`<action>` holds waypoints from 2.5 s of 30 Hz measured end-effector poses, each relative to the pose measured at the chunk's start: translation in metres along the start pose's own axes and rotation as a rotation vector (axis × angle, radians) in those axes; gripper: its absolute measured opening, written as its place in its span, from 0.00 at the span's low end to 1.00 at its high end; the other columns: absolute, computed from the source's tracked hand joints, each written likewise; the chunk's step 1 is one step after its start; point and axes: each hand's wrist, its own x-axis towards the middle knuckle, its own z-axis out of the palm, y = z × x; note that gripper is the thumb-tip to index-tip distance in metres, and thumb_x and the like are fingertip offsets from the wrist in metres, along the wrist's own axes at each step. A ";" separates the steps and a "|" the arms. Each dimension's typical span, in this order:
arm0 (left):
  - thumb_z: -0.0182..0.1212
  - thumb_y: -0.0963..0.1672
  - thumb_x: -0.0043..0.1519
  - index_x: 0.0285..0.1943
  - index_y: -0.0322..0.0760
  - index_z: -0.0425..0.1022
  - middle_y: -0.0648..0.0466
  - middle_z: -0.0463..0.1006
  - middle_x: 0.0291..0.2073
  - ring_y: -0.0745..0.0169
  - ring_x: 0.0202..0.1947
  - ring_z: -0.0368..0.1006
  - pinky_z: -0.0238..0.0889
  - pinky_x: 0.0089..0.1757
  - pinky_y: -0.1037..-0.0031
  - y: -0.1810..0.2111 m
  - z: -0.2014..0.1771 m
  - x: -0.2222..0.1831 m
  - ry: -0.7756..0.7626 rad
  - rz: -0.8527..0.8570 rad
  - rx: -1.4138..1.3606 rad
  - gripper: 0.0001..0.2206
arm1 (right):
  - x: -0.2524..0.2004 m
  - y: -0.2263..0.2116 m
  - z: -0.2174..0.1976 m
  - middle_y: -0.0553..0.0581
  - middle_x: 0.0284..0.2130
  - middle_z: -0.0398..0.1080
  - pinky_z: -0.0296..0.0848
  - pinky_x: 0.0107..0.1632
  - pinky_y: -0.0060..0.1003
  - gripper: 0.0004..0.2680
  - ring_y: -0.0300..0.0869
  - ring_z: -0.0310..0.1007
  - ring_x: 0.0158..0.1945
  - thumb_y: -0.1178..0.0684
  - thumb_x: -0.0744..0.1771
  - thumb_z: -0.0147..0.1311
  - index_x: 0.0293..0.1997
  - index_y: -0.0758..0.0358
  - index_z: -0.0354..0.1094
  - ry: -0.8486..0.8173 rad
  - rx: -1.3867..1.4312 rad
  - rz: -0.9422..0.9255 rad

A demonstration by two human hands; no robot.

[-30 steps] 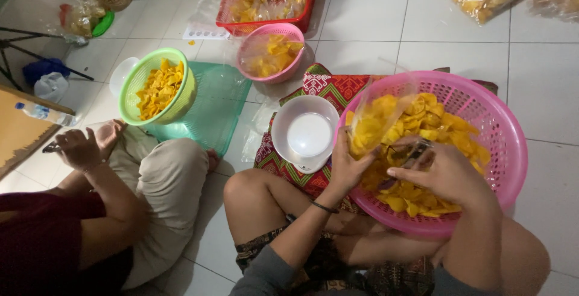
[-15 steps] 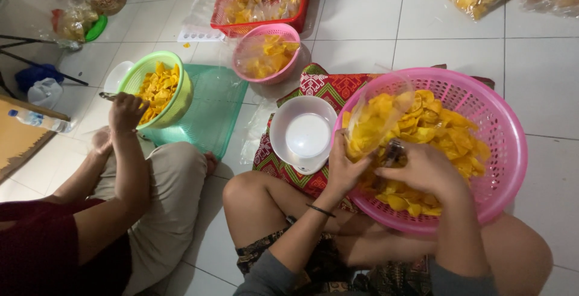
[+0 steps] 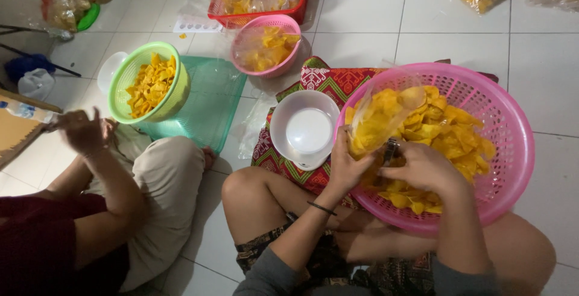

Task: The person uses tongs to transfer yellow chips from a pink basket into a clear plastic bag. They hold the bag open with one hand and scoop chips with the other, then place the filled bag into a white bowl.

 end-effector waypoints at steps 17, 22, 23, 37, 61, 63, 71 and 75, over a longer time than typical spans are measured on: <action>0.69 0.51 0.61 0.61 0.38 0.64 0.46 0.76 0.56 0.50 0.57 0.77 0.74 0.50 0.64 0.001 -0.005 0.001 -0.083 0.075 0.112 0.25 | -0.012 0.014 -0.014 0.56 0.44 0.82 0.79 0.47 0.37 0.20 0.45 0.83 0.42 0.37 0.65 0.65 0.61 0.51 0.73 -0.032 0.007 0.193; 0.69 0.47 0.59 0.59 0.41 0.63 0.47 0.78 0.54 0.50 0.52 0.78 0.72 0.46 0.64 -0.007 -0.004 0.002 -0.080 0.034 0.089 0.23 | -0.019 0.024 -0.020 0.57 0.49 0.82 0.85 0.48 0.48 0.19 0.52 0.84 0.48 0.44 0.66 0.63 0.65 0.44 0.71 0.251 0.195 0.106; 0.68 0.47 0.58 0.59 0.40 0.62 0.47 0.77 0.53 0.51 0.52 0.78 0.72 0.45 0.64 -0.006 -0.004 0.002 -0.085 0.020 0.088 0.23 | -0.014 0.034 -0.017 0.56 0.54 0.79 0.81 0.53 0.48 0.17 0.52 0.80 0.54 0.48 0.65 0.65 0.61 0.50 0.71 0.421 0.236 -0.082; 0.70 0.48 0.60 0.60 0.38 0.62 0.46 0.76 0.55 0.49 0.56 0.78 0.78 0.48 0.63 0.004 -0.002 0.001 -0.091 0.025 0.034 0.25 | -0.022 0.012 -0.025 0.59 0.53 0.78 0.84 0.43 0.51 0.20 0.51 0.80 0.47 0.54 0.64 0.69 0.64 0.47 0.72 0.436 0.316 0.093; 0.70 0.50 0.60 0.59 0.39 0.63 0.47 0.76 0.55 0.51 0.55 0.77 0.73 0.45 0.65 0.003 -0.004 0.001 -0.076 0.008 0.098 0.24 | -0.017 0.059 -0.014 0.53 0.53 0.80 0.84 0.45 0.44 0.09 0.46 0.83 0.46 0.53 0.68 0.65 0.54 0.53 0.75 0.619 0.236 -0.166; 0.70 0.49 0.60 0.60 0.38 0.63 0.47 0.76 0.56 0.50 0.56 0.77 0.75 0.47 0.65 0.004 -0.003 0.000 -0.086 0.004 0.070 0.25 | -0.014 0.051 -0.014 0.56 0.37 0.81 0.84 0.32 0.40 0.11 0.46 0.80 0.33 0.48 0.69 0.64 0.58 0.50 0.77 0.548 0.152 -0.025; 0.70 0.49 0.59 0.60 0.39 0.64 0.47 0.76 0.55 0.51 0.55 0.77 0.73 0.46 0.65 -0.001 -0.003 0.001 -0.071 0.022 0.098 0.25 | 0.000 0.017 -0.015 0.58 0.62 0.72 0.76 0.52 0.54 0.27 0.55 0.79 0.47 0.40 0.63 0.66 0.71 0.44 0.63 0.284 0.152 0.146; 0.70 0.50 0.58 0.61 0.39 0.63 0.47 0.76 0.56 0.51 0.57 0.77 0.74 0.46 0.65 -0.003 -0.004 -0.001 -0.068 0.006 0.101 0.27 | 0.002 0.027 -0.010 0.58 0.53 0.80 0.82 0.46 0.49 0.15 0.52 0.82 0.51 0.45 0.67 0.62 0.61 0.46 0.73 0.322 0.182 0.031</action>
